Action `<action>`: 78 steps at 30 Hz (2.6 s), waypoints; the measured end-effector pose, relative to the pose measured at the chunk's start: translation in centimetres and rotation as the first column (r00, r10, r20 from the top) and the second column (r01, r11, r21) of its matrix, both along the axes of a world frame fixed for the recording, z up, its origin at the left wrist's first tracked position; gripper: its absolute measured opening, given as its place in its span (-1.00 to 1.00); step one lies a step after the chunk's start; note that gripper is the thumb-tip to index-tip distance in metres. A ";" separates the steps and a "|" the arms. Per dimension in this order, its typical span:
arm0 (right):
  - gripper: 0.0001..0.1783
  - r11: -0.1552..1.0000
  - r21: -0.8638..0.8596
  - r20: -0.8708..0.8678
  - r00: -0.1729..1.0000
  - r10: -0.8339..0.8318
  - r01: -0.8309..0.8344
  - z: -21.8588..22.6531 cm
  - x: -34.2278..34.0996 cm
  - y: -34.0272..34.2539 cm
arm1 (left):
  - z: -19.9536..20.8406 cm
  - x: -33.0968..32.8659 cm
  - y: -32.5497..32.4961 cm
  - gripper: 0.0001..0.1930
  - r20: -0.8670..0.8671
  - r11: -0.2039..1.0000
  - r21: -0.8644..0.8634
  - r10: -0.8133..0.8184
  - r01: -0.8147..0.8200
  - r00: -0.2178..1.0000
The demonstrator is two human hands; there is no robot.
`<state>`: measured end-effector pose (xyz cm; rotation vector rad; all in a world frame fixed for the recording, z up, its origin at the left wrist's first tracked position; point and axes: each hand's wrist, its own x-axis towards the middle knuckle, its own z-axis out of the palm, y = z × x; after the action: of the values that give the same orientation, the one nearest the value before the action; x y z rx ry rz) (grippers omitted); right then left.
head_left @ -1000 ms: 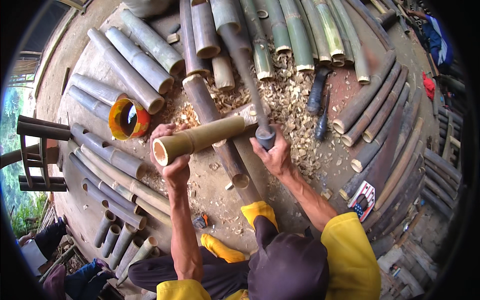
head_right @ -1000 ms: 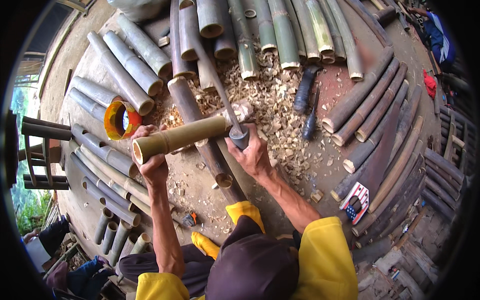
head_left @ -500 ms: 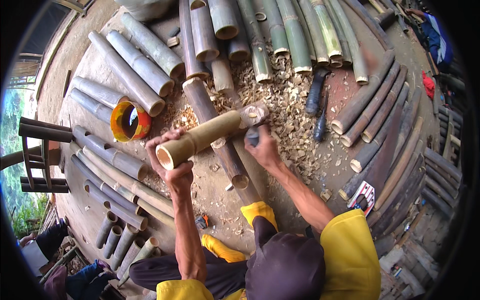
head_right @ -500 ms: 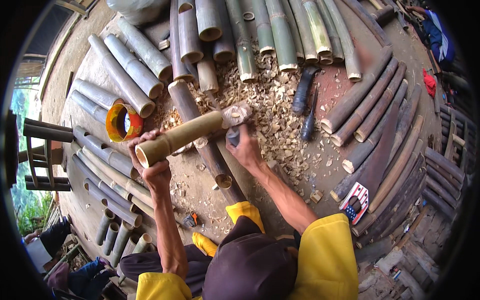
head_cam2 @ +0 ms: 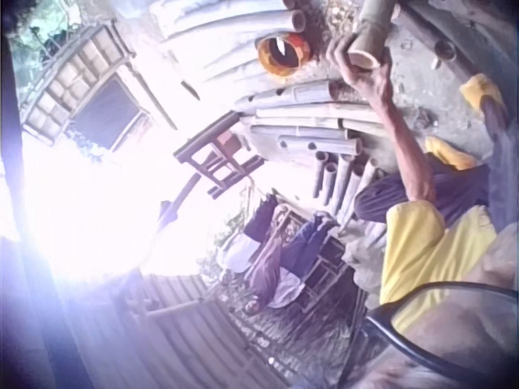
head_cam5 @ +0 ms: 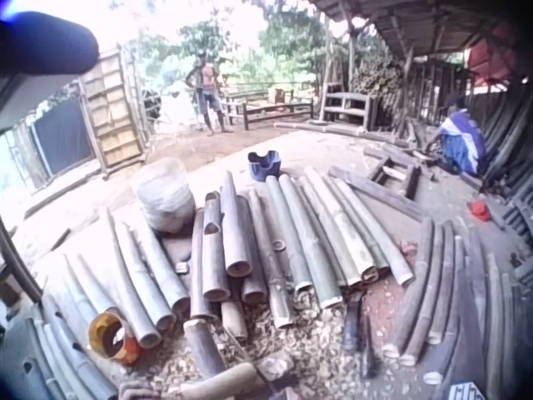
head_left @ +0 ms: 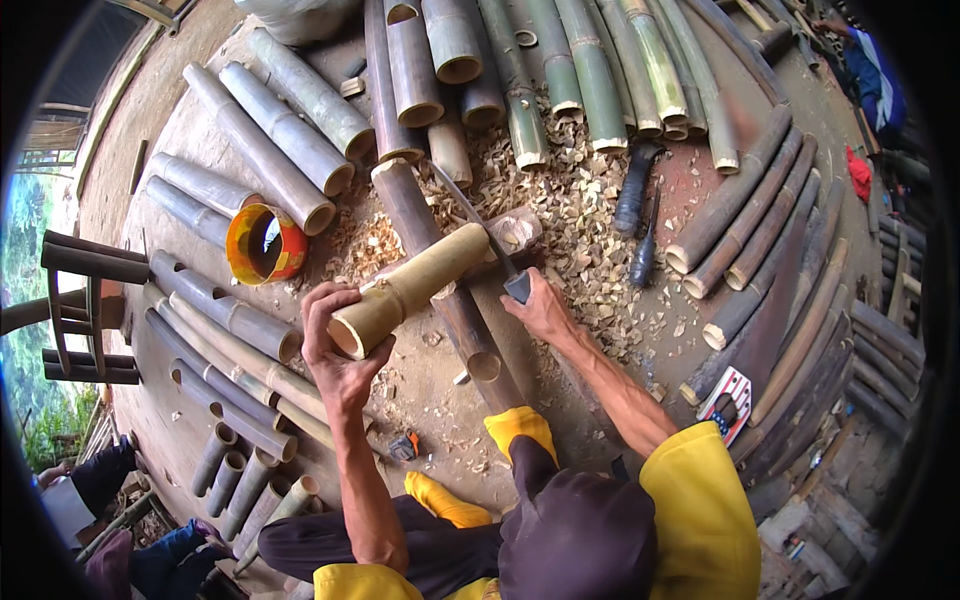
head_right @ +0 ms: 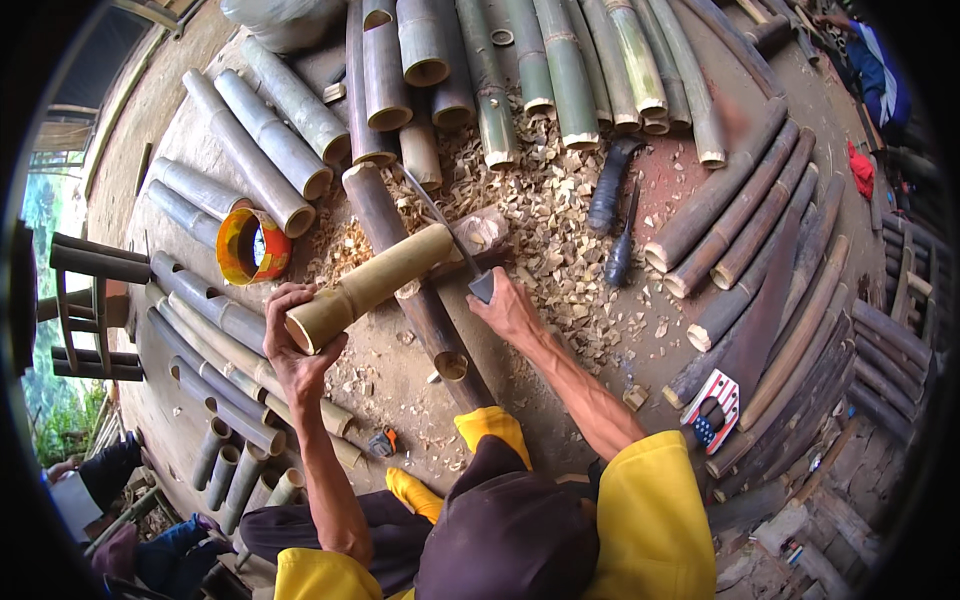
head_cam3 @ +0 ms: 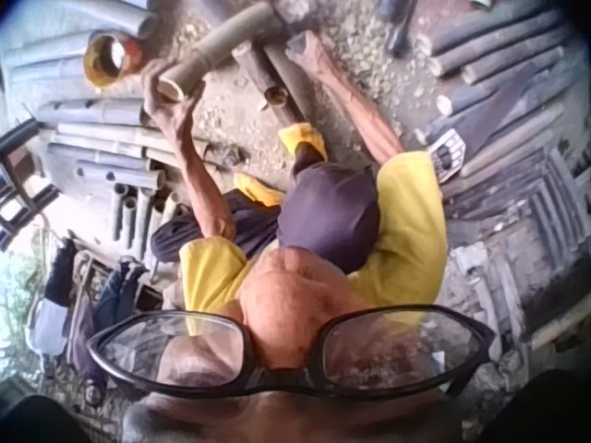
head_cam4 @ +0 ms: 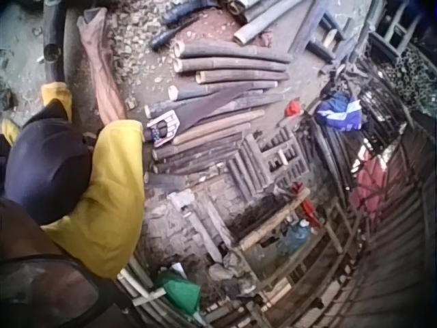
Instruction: The person carves and cuts bamboo sections using a knife and a large wooden mallet. The person uses the knife to widen a pre-cut hole in a bamboo pole, then uses the mallet to hammer the knife through another bamboo section to split it, and finally positions bamboo pieces together on the ground.
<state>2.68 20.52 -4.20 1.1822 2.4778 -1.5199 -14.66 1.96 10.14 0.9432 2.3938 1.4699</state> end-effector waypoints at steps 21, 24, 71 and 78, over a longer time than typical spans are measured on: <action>-0.63 0.973 -0.149 -0.552 0.802 -0.230 0.177 4.6 0.8 -1.4 | 2.2 0.6 -1.0 -0.56 -0.102 0.962 -0.238 -0.162 0.134 0.982; -0.74 0.958 0.279 -0.234 0.972 0.009 0.058 -2.4 1.3 0.3 | 3.1 1.1 0.3 -0.56 -0.115 0.952 -0.222 -0.242 0.212 0.963; -0.61 0.980 -0.074 -0.243 0.950 -0.198 0.185 5.0 5.0 -0.5 | -2.7 1.6 6.0 -0.52 0.520 0.628 0.608 0.147 -0.486 0.841; -0.59 0.997 0.045 -0.232 0.971 -0.054 0.066 3.2 3.3 -0.3 | -3.9 1.9 1.5 -0.45 0.541 0.802 0.365 0.231 -0.473 0.809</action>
<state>5.97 20.25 -1.00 1.1596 2.6645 -1.7089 -12.78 3.50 6.20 0.1148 1.9310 2.2081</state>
